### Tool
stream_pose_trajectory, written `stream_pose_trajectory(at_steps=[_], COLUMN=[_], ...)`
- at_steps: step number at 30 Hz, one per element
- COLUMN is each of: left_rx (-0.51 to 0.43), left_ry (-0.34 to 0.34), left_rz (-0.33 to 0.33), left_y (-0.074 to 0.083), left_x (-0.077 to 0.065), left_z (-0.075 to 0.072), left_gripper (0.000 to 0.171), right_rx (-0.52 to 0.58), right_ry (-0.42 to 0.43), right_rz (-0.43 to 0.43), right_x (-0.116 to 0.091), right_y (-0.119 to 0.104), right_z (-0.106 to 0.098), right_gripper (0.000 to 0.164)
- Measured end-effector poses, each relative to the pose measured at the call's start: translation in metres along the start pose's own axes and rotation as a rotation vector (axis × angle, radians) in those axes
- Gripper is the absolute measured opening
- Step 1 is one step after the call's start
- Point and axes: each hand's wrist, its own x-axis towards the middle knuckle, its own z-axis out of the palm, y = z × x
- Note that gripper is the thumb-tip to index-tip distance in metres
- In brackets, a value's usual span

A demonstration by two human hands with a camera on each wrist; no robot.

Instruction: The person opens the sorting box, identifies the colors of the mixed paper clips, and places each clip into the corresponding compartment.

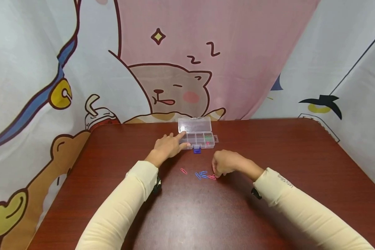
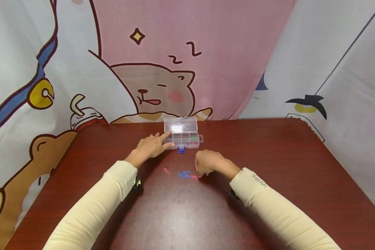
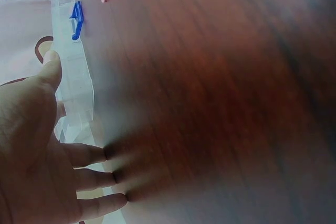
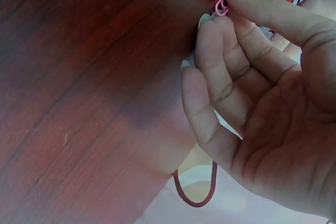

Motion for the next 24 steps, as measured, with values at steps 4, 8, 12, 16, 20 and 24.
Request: stream_pose_trajectory(at_steps=[4, 8, 12, 16, 20, 24], left_rx=[0.003, 0.006, 0.005, 0.005, 0.006, 0.004], left_ry=[-0.006, -0.007, -0.005, -0.001, -0.004, -0.008], left_rz=[0.000, 0.000, -0.003, -0.005, -0.001, 0.002], left_y=[0.000, 0.001, 0.001, 0.001, 0.000, 0.000], left_x=[0.000, -0.001, -0.001, 0.000, -0.001, 0.000], left_z=[0.000, 0.000, -0.001, -0.001, -0.001, -0.001], left_gripper=[0.068, 0.068, 0.067, 0.067, 0.067, 0.068], right_rx=[0.042, 0.216, 0.535, 0.857, 1.087, 1.209], right_ry=[-0.026, -0.080, -0.100, -0.093, -0.081, -0.044], right_rz=[-0.013, 0.002, 0.044, 0.078, 0.098, 0.115], right_x=[0.003, 0.010, 0.016, 0.020, 0.024, 0.027], right_y=[0.003, 0.012, 0.022, 0.033, 0.044, 0.050], right_z=[0.000, -0.004, -0.015, -0.029, -0.036, -0.039], right_gripper=[0.014, 0.009, 0.005, 0.016, 0.018, 0.021])
